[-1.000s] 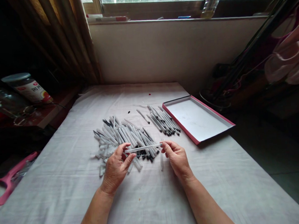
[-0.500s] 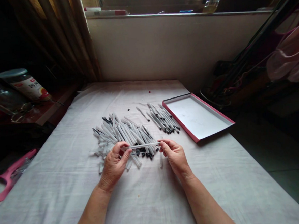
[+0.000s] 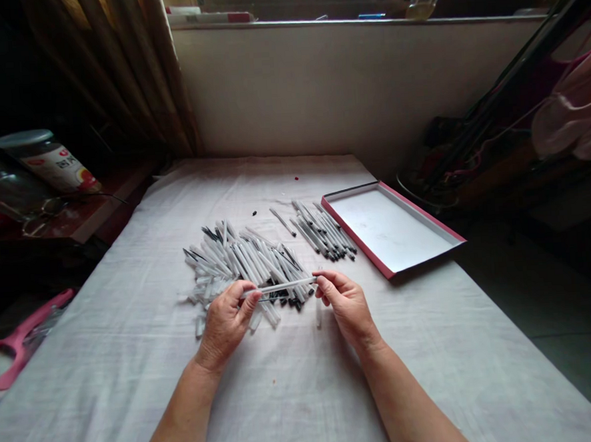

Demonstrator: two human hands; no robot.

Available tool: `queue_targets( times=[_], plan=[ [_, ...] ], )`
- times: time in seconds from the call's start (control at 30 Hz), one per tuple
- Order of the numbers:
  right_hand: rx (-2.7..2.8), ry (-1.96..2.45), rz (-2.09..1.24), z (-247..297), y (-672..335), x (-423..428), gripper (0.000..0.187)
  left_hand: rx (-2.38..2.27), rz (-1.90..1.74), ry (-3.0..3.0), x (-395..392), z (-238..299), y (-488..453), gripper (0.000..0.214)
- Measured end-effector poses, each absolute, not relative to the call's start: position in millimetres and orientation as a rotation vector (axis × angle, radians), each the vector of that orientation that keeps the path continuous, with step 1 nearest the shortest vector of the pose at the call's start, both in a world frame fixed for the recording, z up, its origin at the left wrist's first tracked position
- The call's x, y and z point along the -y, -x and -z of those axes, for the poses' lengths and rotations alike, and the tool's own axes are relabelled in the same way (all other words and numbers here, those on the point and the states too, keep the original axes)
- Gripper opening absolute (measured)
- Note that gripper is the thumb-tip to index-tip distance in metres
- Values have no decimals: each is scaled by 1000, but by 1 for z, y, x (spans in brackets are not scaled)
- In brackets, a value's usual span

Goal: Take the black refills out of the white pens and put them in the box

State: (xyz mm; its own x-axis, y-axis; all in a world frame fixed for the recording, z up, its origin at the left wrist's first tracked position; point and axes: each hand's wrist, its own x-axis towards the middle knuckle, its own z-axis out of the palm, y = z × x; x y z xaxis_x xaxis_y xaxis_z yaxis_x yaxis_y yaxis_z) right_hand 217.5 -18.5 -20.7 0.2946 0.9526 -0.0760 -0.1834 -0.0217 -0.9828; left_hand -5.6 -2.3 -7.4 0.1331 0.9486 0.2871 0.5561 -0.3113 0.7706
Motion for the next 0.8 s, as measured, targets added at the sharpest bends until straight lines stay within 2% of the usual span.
queue_targets(
  times=[0.23, 0.37, 0.47, 0.8],
  plan=[
    [851, 1238, -1103, 20, -217, 20, 32, -1363, -1061, -1970, 3, 9, 3, 22],
    [845, 1240, -1062, 22, -220, 18, 31, -1402, -977, -2051, 1, 3, 8, 40],
    [838, 1295, -925, 27, -228, 15, 31, -1433, -948, -1998, -1, 1, 13, 48],
    [1447, 1925, -363, 36, -248, 19, 17, -1448, -986, -2016, 0, 4, 12, 43]
  ],
)
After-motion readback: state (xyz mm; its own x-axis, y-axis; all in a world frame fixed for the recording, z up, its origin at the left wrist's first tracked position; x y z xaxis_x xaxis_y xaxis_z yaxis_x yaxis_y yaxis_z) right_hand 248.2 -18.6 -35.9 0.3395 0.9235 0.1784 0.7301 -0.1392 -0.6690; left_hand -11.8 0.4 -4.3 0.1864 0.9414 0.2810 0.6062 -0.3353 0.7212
